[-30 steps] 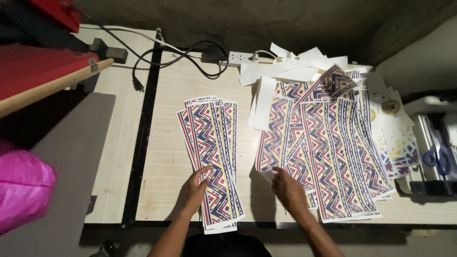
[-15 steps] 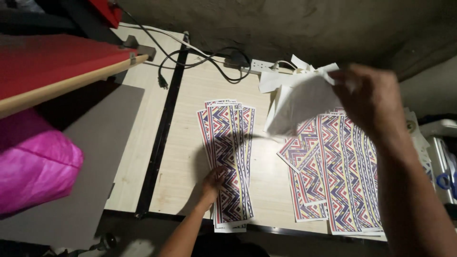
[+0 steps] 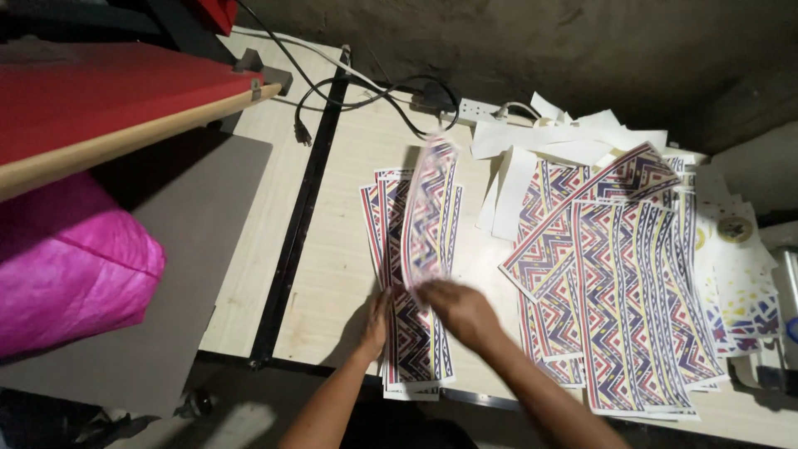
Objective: The person uses scissors to cut a large sheet of patterned paper into multiple vertical strips. After cutting, they stack the strips and arrange them on the table.
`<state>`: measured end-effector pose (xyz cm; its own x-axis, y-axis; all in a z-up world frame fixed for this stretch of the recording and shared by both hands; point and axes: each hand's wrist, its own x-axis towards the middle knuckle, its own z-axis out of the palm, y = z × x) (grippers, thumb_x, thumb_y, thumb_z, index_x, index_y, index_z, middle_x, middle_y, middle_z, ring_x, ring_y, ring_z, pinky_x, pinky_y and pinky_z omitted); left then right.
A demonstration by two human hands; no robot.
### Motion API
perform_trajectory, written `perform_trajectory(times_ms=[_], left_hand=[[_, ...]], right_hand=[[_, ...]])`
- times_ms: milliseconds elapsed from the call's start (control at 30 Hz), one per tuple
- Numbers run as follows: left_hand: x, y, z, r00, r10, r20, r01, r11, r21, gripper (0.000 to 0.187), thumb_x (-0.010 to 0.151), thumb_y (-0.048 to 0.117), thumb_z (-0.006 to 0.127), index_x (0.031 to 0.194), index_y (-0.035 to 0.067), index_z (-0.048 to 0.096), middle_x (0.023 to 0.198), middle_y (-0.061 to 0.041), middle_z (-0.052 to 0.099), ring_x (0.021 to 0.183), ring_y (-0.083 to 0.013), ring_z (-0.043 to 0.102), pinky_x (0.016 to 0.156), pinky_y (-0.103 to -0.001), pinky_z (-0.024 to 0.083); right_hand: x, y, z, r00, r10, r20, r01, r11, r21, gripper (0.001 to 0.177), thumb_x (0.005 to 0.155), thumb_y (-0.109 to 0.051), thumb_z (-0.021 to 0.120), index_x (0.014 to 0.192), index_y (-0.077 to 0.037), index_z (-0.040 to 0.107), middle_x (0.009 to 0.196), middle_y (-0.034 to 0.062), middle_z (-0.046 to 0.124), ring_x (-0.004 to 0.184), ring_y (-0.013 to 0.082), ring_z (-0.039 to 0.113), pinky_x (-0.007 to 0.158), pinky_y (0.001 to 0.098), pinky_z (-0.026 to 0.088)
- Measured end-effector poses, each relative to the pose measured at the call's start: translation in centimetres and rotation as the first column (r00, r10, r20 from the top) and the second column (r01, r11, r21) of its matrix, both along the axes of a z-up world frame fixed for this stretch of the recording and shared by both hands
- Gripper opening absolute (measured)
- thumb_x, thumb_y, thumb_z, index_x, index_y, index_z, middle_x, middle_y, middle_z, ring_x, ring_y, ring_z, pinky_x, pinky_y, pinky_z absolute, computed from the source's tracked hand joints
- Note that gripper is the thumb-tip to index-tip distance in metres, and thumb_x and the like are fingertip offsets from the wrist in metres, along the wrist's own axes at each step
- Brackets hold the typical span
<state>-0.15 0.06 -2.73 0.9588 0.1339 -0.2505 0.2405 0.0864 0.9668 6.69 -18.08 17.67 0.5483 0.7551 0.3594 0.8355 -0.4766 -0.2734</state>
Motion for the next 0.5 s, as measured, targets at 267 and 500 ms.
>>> perform_trajectory(times_ms=[267,500], left_hand=[[0.4,-0.1,-0.9,0.943,0.038,-0.33,-0.087,0.987,-0.135,0.079,0.094,0.063,0.046,0.153,0.011,0.041,0.155,-0.012,0.044,0.144,-0.0276,0.041,0.116,-0.047,0.033],[-0.1,0.2,2.5,0.998,0.006,-0.065,0.008,0.976,0.219,0.062,0.094,0.014,0.07,0.149,0.004,0.044,0.145,-0.016,0.054,0.137,-0.0283,0.053,0.113,-0.037,0.043]], right_hand=[[-8.7,-1.0,-4.2,0.948,-0.031,-0.317,0.012,0.998,-0.06,0.033,0.089,-0.013,0.066,0.12,-0.004,0.072,0.121,0.0151,0.073,0.101,0.0321,0.072,0.085,0.0413,0.058],[-10.2,-2.2,-0.5,0.798,0.089,-0.597,-0.023,0.993,0.118,0.04,0.09,-0.026,0.077,0.12,-0.001,0.068,0.119,0.0178,0.071,0.105,0.038,0.068,0.089,0.044,0.056]])
